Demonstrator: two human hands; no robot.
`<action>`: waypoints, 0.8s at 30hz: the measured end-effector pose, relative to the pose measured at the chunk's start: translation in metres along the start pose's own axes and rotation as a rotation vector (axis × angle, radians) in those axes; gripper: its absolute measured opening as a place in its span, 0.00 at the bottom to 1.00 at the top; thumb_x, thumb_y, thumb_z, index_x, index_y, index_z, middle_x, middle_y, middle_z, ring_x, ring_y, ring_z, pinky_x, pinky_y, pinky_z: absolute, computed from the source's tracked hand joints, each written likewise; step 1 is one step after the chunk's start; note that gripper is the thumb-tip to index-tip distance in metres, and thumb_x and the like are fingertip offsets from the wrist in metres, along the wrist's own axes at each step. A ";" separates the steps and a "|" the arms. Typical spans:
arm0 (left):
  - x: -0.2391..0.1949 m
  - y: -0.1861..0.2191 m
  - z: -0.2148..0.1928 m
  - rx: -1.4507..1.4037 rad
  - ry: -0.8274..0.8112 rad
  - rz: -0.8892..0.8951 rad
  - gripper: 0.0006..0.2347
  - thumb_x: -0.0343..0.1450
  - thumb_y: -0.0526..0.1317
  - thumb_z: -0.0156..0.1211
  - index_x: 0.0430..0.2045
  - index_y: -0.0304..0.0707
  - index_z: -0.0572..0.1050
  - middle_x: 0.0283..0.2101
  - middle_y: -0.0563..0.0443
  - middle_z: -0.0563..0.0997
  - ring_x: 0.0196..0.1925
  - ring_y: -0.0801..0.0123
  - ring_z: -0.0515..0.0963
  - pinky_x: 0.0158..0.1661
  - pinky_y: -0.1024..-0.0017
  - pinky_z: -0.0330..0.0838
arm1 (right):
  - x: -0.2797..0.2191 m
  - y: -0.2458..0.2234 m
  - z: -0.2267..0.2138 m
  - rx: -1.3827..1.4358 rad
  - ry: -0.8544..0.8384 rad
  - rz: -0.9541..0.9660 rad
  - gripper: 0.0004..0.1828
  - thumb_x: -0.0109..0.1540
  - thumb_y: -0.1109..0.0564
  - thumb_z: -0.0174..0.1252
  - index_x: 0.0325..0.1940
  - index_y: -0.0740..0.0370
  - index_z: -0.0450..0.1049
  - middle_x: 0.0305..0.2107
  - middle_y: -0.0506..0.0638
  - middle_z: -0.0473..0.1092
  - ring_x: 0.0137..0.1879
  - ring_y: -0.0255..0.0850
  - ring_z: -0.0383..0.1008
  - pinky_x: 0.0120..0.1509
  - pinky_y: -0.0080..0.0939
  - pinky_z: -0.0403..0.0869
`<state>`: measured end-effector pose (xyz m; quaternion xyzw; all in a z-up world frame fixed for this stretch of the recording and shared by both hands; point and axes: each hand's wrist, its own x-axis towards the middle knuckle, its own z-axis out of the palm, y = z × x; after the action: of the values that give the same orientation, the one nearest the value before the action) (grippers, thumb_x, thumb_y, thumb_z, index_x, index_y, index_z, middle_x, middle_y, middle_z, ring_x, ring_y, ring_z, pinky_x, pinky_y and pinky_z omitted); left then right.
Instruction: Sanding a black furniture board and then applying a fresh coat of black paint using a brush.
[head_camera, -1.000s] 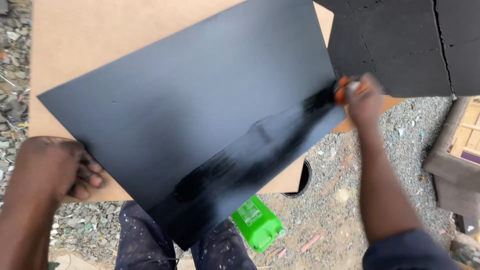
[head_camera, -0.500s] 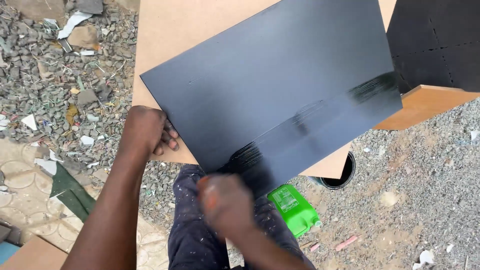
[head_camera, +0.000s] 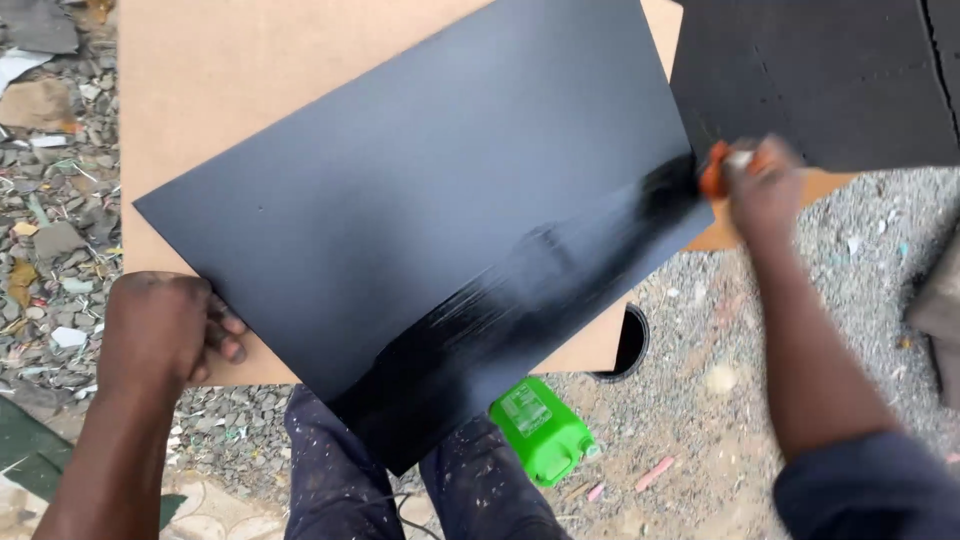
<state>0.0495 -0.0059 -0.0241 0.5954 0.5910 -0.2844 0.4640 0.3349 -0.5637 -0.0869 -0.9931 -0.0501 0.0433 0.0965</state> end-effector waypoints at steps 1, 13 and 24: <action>0.004 -0.006 0.002 -0.027 -0.006 0.013 0.14 0.68 0.29 0.40 0.14 0.18 0.74 0.15 0.28 0.76 0.11 0.50 0.69 0.13 0.64 0.51 | 0.015 0.001 -0.017 0.214 -0.029 0.066 0.06 0.70 0.58 0.58 0.41 0.56 0.67 0.36 0.50 0.69 0.41 0.40 0.70 0.44 0.41 0.72; -0.007 0.000 -0.004 -0.130 -0.086 0.090 0.10 0.60 0.28 0.37 0.12 0.25 0.71 0.15 0.31 0.77 0.10 0.57 0.71 0.10 0.70 0.49 | -0.357 -0.349 0.057 0.233 -0.412 -0.304 0.08 0.61 0.51 0.54 0.44 0.51 0.69 0.34 0.49 0.69 0.42 0.50 0.69 0.42 0.53 0.68; 0.031 -0.035 -0.003 -0.114 -0.053 0.175 0.10 0.69 0.33 0.50 0.23 0.21 0.77 0.22 0.31 0.81 0.15 0.52 0.81 0.00 0.63 0.64 | -0.110 -0.155 0.034 0.025 0.022 -0.233 0.10 0.67 0.57 0.56 0.32 0.62 0.69 0.27 0.49 0.64 0.36 0.44 0.65 0.49 0.36 0.69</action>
<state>0.0189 0.0057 -0.0583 0.6096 0.5396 -0.2243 0.5356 0.2082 -0.4180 -0.0816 -0.9797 -0.1638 0.0215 0.1135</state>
